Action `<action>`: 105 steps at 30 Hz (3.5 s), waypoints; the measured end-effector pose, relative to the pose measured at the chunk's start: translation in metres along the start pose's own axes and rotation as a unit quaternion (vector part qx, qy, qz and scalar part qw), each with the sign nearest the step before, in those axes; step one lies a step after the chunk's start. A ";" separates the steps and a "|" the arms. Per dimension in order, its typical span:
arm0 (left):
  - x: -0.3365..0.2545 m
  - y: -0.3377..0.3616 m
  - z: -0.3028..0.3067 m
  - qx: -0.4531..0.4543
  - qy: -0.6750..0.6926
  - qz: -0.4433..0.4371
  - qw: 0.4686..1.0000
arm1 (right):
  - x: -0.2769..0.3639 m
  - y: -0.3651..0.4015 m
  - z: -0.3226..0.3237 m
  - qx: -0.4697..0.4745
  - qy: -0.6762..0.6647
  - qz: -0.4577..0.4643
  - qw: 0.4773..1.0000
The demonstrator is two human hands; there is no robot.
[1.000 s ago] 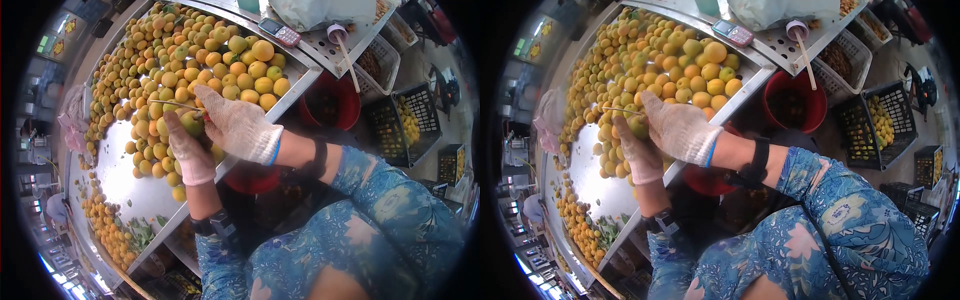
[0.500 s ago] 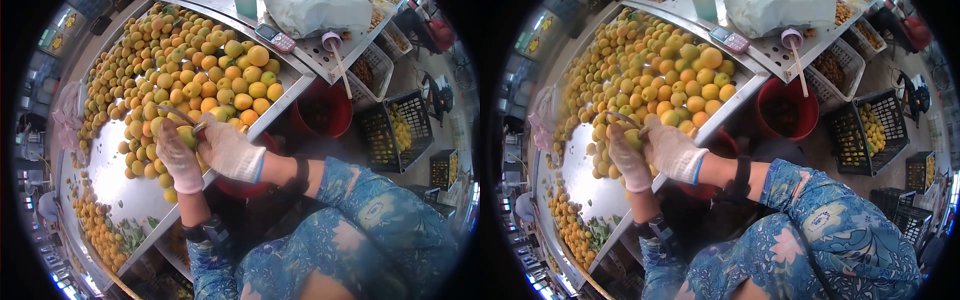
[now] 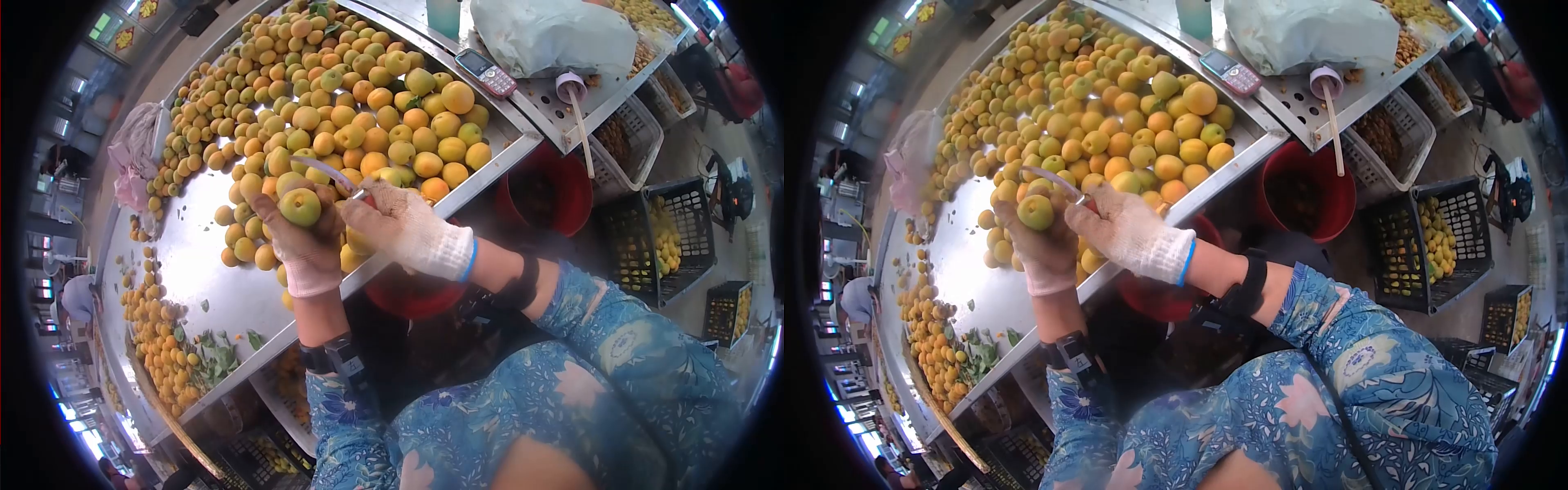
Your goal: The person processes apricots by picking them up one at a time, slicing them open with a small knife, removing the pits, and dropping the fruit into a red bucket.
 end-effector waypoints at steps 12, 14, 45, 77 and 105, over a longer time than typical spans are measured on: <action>-0.013 0.013 -0.021 -0.060 0.112 0.138 0.982 | -0.009 -0.003 -0.008 -0.053 0.294 0.119 0.947; -0.015 0.014 -0.025 -0.089 0.118 0.145 0.978 | -0.009 -0.002 -0.011 -0.036 0.308 0.105 0.945; -0.011 0.024 -0.038 -0.073 0.131 0.153 0.977 | -0.013 -0.015 -0.010 -0.049 0.242 0.119 0.962; -0.006 0.014 -0.014 0.061 -0.256 -0.012 0.965 | 0.000 -0.009 0.003 0.008 0.374 0.072 0.924; -0.012 0.031 -0.039 0.118 -0.278 -0.157 0.940 | -0.007 -0.041 0.018 0.075 0.301 0.171 0.935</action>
Point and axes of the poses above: each hand's wrist, its own y-axis away from the middle knuckle, its own z-axis out of the back of the hand, x = y × z, the point moved 4 cm from there along -y, towards the middle knuckle, and after that the axes turned 8 degrees about -x, right-handed, at the moved point
